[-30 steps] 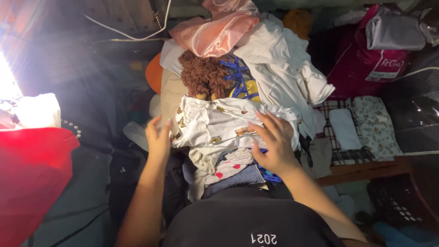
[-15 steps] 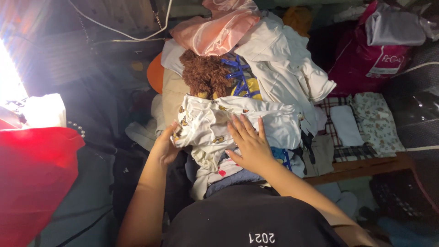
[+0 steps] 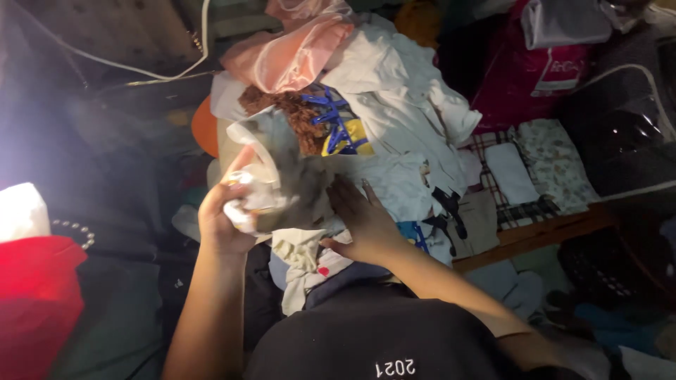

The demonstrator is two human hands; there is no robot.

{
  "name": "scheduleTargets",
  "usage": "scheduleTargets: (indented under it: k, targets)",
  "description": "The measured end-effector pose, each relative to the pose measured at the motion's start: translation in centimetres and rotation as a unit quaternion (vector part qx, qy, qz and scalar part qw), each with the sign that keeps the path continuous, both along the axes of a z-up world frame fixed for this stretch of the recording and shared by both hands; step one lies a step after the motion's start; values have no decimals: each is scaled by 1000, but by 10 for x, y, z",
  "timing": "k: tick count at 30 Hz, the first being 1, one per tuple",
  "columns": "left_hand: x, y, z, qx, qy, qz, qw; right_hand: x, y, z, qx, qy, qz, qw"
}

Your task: Folding various pieces of clothing and organizing them into piles.

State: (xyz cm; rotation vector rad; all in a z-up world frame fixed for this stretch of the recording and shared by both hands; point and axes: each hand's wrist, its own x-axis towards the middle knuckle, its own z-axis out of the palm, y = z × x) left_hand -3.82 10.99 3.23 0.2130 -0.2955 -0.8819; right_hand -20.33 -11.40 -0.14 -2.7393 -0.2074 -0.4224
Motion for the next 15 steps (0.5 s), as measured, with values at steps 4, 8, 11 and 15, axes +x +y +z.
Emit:
scheduleTargets:
  k: [4,8,11,15]
  targets:
    - [-13,-63,41,202,-231,40,951,-1,-8,10,-68,-7,-20,997]
    - [-43,-154,39,217,-371,-80,899,-9,-18,-11,176,28,-50,983]
    - [-46,-207,-7,228,-503,-102,827,-7,-22,-26,123,197,-70,970]
    - [-52,-207,-4,242,-703,-18,668,3,-29,-61,165,309,-50,935]
